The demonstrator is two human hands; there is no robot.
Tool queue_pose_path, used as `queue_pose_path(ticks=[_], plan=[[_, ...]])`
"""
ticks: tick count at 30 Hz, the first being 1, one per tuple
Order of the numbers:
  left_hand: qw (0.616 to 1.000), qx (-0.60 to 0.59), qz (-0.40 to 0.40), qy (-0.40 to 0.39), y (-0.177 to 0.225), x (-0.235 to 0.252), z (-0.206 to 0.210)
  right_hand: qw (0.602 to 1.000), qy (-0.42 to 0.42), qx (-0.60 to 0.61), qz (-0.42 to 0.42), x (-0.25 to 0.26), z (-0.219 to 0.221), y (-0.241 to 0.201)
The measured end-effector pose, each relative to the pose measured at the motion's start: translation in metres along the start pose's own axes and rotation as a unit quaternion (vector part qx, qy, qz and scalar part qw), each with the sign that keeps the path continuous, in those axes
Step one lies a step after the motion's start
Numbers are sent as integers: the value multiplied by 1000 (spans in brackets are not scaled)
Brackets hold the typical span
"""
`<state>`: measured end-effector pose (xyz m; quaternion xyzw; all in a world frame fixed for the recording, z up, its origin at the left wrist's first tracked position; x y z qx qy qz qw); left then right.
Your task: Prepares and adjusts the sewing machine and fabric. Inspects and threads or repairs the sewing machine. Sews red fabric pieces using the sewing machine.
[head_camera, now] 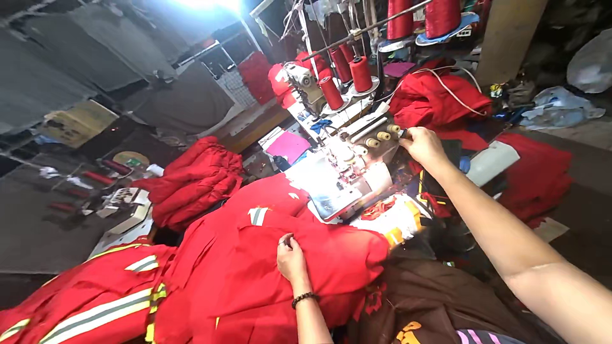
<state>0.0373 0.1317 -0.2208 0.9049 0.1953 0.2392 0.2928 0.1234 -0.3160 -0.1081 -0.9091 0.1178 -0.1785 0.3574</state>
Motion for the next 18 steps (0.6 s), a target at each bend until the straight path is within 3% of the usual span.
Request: queue_pose_path(ticks=[2,5,10,13,15,18], plan=[[1000,4,-5,-4,0,1,-1,999,27,23,-10,0,7,-5],[1000,5,-6,-11,0,0,0,985,132,100,-54,-4,6,0],[1000,6,-21,-15,-2,1,4,923,237,283,-113,-34,-40,-2],[999,11,-26,-21,-1,2,5,938,130,291,-139,-85,-28,-13],[999,9,-26,-23,-1,3,5,953,28,256,-160,-116,4,-3],[1000,4,-21,-22,-2,1,4,961,-54,204,-179,-147,51,24]])
Point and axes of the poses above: each hand's wrist, its own x-axis towards the middle knuckle, its own z-axis out of the palm, y = z × x, the point moved 3 cm from there along x, towards the middle knuckle, and after that the axes turned 2 degrees about -x, right-handed, at the moved point
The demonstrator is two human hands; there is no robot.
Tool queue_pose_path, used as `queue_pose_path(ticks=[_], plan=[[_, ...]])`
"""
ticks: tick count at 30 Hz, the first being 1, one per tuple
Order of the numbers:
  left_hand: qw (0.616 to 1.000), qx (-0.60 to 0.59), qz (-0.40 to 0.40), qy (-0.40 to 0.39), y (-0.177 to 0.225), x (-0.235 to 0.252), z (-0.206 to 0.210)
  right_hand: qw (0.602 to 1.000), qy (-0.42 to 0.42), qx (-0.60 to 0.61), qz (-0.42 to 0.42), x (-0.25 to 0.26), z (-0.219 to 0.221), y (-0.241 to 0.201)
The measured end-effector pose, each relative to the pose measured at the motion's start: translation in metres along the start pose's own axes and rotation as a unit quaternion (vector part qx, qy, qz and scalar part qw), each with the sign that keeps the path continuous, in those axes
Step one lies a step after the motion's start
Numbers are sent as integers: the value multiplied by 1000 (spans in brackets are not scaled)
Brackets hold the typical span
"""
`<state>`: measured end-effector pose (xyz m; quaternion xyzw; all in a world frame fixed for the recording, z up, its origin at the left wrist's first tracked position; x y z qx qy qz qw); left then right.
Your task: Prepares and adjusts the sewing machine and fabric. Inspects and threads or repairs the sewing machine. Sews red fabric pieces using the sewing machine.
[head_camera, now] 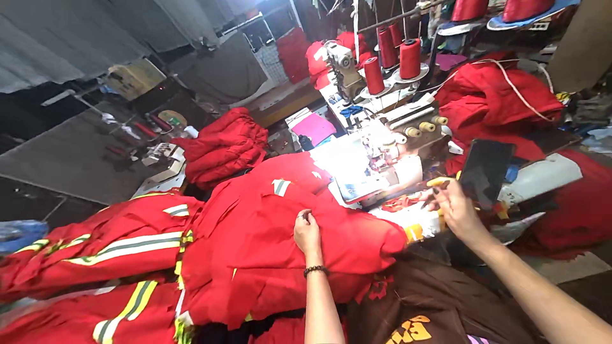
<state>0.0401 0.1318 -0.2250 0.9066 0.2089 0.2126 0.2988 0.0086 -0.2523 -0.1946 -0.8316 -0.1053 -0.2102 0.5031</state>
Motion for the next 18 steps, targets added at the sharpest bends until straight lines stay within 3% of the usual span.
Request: queue_pose_path(ticks=[6,9,11,14,16,18], plan=[[1000,4,-3,2,2,0,-2,997,-36,-57,-44,-15,18,22],[1000,5,-7,-1,2,1,-2,996,-25,84,21,0,13,6],[1000,4,-6,-1,1,1,-1,985,0,174,19,11,12,-9],[1000,1,-6,4,1,2,-1,987,32,153,-24,24,13,-31],[998,1,42,50,6,-1,-4,994,60,75,-58,23,17,-47],[980,12,163,113,22,-13,-9,996,52,27,-70,16,19,-59]])
Point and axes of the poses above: each hand's wrist, its own x-axis towards the middle knuckle, its own z-axis out of the palm, y = z × x, the point moved 3 cm from there along x, towards the middle knuckle, and after that the axes turned 2 degrees about -x, right-handed, at the moved point
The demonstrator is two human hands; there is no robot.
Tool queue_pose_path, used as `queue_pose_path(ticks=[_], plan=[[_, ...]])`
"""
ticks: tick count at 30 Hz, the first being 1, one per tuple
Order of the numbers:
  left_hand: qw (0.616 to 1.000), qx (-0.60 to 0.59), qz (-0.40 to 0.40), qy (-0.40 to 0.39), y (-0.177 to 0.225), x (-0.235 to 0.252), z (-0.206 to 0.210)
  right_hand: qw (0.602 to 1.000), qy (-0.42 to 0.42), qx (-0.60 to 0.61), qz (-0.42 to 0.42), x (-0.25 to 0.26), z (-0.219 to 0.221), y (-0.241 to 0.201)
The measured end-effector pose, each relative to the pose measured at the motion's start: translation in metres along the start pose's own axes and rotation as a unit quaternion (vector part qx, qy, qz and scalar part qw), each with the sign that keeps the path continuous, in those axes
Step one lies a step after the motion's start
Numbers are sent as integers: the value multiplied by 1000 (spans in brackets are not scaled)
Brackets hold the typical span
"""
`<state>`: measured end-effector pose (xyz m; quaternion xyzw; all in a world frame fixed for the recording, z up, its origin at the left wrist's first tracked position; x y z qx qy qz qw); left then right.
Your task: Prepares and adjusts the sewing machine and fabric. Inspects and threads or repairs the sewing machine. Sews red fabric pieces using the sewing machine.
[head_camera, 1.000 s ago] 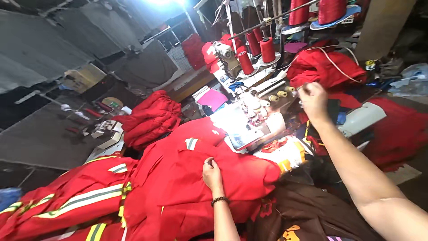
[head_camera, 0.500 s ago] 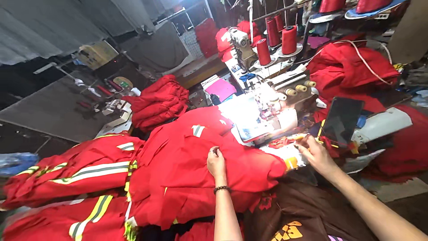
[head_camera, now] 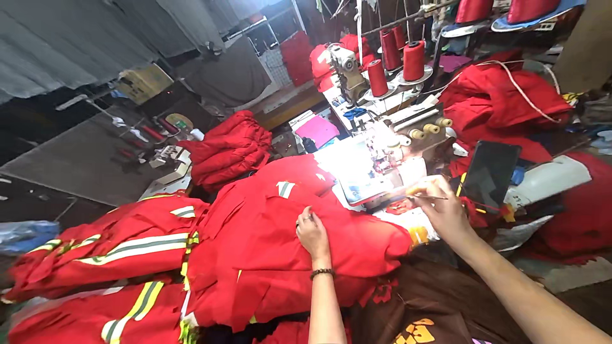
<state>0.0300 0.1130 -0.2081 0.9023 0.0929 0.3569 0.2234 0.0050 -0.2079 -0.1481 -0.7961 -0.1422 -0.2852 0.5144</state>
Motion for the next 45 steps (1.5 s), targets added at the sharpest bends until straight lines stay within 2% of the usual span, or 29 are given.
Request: queue_pose_path(ticks=[2,5,7,9,11,13,16,19,22,25,28,30,31,34,36,38,41,45], plan=[[991,-27,128,-5,34,-11,-9,998,-27,53,2,-5,3,-8],[945,-157,266,-107,90,-44,-14,980,-69,180,45,-20,15,-15],[907,-248,290,-179,111,-59,-15,958,-86,254,98,-29,22,-20],[888,-305,280,-203,109,-62,-14,941,-110,289,138,-32,20,-21],[895,-267,287,-215,98,-55,-19,924,-191,301,141,-30,10,-15],[909,-154,329,-202,90,-48,-28,895,-289,318,120,-27,-2,-4],[900,-56,402,-161,92,-45,-36,871,-392,262,138,-30,-3,-4],[888,-50,443,-114,103,-48,-35,890,-403,163,136,-39,19,-11],[898,-68,425,-93,101,-49,-29,931,-358,54,52,-32,27,-9],[911,-105,387,-99,93,-51,-23,935,-355,9,11,-23,31,-11],[928,-140,327,-109,87,-46,-21,905,-409,86,76,-15,41,-4],[942,-160,262,-136,80,-39,-21,902,-394,132,122,-7,45,1],[951,-159,225,-139,72,-33,-18,909,-361,148,144,0,44,2],[977,-147,80,-128,28,-31,4,924,-195,241,223,26,41,0],[970,-188,-19,-154,9,-33,16,916,-117,283,261,40,47,3],[968,-191,-28,-162,7,-31,20,907,-75,309,277,47,56,7],[976,-156,8,-153,9,-33,21,916,-62,295,264,45,62,10],[978,-159,14,-132,9,-37,20,958,-146,168,181,27,55,6]])
Point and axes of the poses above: each hand's wrist, its own x-axis towards the middle knuckle, its own z-axis out of the palm, y = z × x, the point moved 3 cm from there along x, towards the middle knuckle, and after that the axes turned 2 degrees about -x, right-handed, at the moved point
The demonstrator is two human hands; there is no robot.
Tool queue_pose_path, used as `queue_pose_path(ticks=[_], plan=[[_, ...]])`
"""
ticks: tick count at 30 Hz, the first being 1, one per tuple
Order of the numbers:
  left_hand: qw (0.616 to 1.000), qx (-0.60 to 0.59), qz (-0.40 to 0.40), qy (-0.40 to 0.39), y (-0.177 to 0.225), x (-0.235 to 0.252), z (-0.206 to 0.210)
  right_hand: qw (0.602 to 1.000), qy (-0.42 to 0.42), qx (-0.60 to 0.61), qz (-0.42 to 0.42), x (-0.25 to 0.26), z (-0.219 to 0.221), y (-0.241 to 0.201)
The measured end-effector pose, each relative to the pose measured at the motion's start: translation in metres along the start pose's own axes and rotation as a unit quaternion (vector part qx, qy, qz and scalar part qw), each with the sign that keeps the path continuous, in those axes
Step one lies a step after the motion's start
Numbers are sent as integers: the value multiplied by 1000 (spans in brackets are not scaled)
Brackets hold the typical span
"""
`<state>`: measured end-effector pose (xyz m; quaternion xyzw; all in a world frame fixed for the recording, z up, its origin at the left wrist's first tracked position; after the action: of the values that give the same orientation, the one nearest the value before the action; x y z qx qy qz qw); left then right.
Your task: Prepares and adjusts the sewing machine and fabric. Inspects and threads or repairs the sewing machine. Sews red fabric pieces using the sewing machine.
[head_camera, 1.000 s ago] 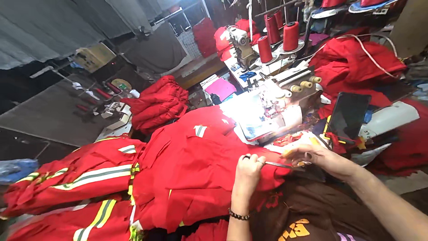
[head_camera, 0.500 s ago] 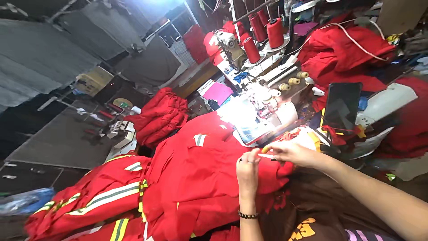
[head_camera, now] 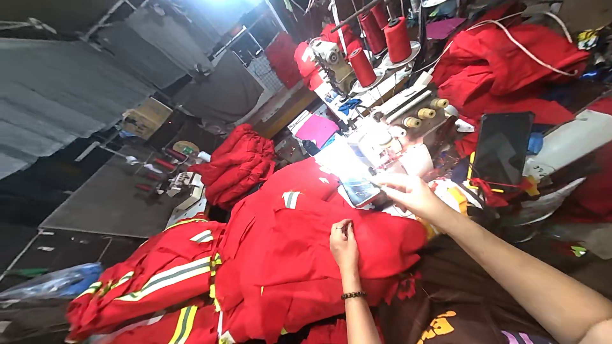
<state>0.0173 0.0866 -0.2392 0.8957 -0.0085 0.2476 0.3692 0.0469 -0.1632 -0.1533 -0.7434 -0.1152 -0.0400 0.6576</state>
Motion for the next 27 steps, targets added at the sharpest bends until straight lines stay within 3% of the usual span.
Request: queue_pose_path(ticks=[5,7,10,13,15,19,22,27], plan=[[1000,13,16,5,1,-1,1,984,155,-55,-71,-11,-15,-11],[999,29,17,6,2,-2,1,982,137,-101,-86,-6,-11,-13],[999,39,21,10,3,-2,1,984,24,-124,-123,0,7,-7],[999,35,29,18,4,-2,-1,996,36,6,-77,2,12,-4],[999,36,33,21,4,-3,-1,993,80,88,-27,5,5,-5],[999,37,32,17,3,-4,0,974,85,207,25,9,-3,-12],[999,36,30,19,3,-3,1,958,129,248,64,11,-7,-14],[999,32,28,21,3,-5,0,953,128,265,70,21,0,-4]])
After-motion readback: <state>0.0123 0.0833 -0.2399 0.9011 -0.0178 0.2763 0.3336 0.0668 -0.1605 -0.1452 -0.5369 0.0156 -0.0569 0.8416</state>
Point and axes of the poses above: each hand's wrist, its own x-axis towards the middle knuckle, its own z-axis out of the palm, y = z × x, the point moved 3 cm from there along x, towards the middle knuckle, and after that the axes turned 2 degrees about -x, right-handed, at the moved point
